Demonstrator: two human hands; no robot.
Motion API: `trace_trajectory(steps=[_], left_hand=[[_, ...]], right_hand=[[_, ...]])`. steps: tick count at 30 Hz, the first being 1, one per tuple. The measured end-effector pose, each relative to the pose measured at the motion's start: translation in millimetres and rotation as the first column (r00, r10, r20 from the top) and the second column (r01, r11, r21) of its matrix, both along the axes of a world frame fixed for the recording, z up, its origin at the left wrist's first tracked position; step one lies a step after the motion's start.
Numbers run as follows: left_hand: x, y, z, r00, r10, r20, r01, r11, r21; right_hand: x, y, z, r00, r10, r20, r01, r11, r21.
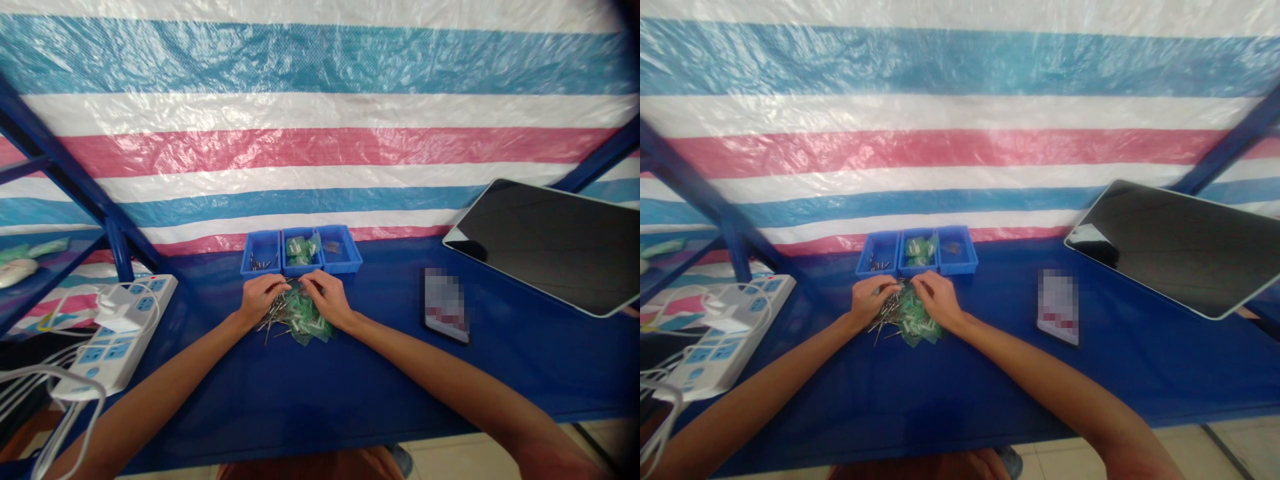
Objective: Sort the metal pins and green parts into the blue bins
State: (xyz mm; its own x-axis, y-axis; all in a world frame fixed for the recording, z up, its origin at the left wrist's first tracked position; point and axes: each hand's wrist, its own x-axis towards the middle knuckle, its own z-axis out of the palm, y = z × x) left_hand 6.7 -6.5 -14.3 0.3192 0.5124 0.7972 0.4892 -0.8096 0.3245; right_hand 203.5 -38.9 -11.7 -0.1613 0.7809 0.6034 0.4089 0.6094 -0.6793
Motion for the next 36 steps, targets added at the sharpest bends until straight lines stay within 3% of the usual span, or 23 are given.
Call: trace_trajectory(steps=[7, 14, 18, 28, 36], left_hand=[[-2, 0, 1.4, 0.995, -0.098, 0.022, 0.099, 0.994, -0.044], [-2, -2, -0.3, 1.000, 0.002, -0.014, -0.004, 0.993, -0.116], [-1, -3, 1.3, 1.000, -0.009, 0.015, 0.012, 0.987, -0.160], [-1, -4, 3.2, 0.998, -0.063, 0.010, 0.064, 0.989, -0.132], [-2, -4, 4.0, 0.996, -0.075, -0.038, 0.071, 0.991, -0.112]], right_hand=[[0, -1, 1.2, 1.000, -0.015, -0.013, 0.015, 1.000, 0.006], [0, 1, -1.4, 0.999, -0.011, 0.034, 0.010, 1.000, 0.006], [0, 3, -4.3, 0.997, 0.003, 0.081, -0.004, 1.000, 0.011], [0, 7, -11.3, 0.991, 0.059, 0.119, -0.059, 0.998, -0.001], [0, 3, -4.3, 0.994, 0.053, 0.100, -0.055, 0.998, 0.012]])
